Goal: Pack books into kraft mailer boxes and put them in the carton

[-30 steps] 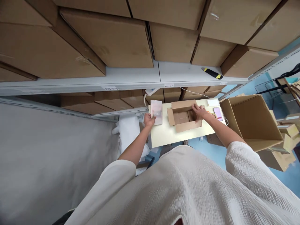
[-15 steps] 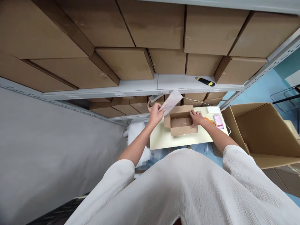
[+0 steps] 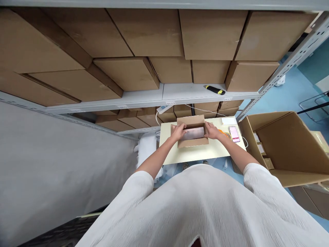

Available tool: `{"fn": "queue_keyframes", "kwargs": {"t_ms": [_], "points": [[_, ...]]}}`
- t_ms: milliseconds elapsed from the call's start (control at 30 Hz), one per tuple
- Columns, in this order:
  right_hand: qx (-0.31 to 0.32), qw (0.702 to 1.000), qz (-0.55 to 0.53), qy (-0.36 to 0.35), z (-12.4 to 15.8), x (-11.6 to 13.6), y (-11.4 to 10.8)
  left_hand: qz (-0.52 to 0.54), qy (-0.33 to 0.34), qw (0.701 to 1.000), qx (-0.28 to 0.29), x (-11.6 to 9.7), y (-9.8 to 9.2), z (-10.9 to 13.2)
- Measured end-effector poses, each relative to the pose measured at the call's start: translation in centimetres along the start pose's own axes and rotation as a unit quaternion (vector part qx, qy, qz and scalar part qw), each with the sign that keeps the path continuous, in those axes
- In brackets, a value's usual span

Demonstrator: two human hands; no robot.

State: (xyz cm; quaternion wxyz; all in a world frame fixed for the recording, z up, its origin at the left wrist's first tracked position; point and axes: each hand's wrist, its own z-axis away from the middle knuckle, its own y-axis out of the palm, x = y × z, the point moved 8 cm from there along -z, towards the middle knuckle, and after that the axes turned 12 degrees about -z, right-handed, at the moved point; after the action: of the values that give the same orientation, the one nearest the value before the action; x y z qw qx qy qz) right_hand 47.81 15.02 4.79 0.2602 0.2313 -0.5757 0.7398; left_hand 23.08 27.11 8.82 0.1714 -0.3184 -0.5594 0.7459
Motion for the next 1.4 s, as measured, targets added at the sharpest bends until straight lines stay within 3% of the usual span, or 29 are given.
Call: {"fn": "queue_keyframes", "kwargs": {"t_ms": [133, 300, 400, 533, 600, 667, 800, 900, 1100, 1233, 1400], "points": [[-0.041, 0.999, -0.008, -0.013, 0.2, 0.5, -1.3, 0.0, -0.023, 0.997, -0.07, 1.0, -1.5, 1.4], [-0.186, 0.98, -0.057, 0.032, 0.8, -0.4, -4.0, 0.021, -0.115, 0.983, -0.144, 4.5, -3.0, 4.0], [-0.243, 0.958, -0.129, 0.08, 1.4, -1.5, -4.6, 0.077, -0.178, 0.97, -0.149, 7.0, -2.4, 5.2], [-0.256, 0.935, -0.18, 0.165, 1.9, -2.7, -4.2, 0.214, -0.229, 0.943, -0.107, 8.7, -0.2, 6.4], [-0.257, 0.925, -0.216, 0.179, 1.9, -2.6, -3.8, 0.269, -0.223, 0.933, -0.085, 8.4, 0.6, 6.9], [-0.234, 0.916, -0.276, 0.174, 1.7, -2.0, -2.9, 0.278, -0.177, 0.942, -0.068, 7.2, 0.7, 7.3], [-0.14, 0.921, -0.334, 0.142, 1.1, -0.1, -0.7, 0.165, -0.031, 0.986, -0.005, 3.4, 0.8, 8.1], [-0.122, 0.933, -0.312, 0.134, 1.1, 0.4, -0.1, 0.067, 0.028, 0.996, 0.051, 1.8, 1.6, 8.8], [-0.121, 0.928, -0.321, 0.145, 0.5, -0.9, 0.3, 0.06, 0.002, 0.996, 0.06, 2.5, 1.5, 7.7], [-0.129, 0.93, -0.305, 0.156, 0.1, -1.4, 0.2, 0.07, -0.046, 0.996, 0.025, 3.0, 1.2, 6.0], [-0.18, 0.948, -0.218, 0.143, -1.0, -0.3, -1.5, 0.021, -0.091, 0.994, -0.047, 3.0, 1.2, 5.4]]}}
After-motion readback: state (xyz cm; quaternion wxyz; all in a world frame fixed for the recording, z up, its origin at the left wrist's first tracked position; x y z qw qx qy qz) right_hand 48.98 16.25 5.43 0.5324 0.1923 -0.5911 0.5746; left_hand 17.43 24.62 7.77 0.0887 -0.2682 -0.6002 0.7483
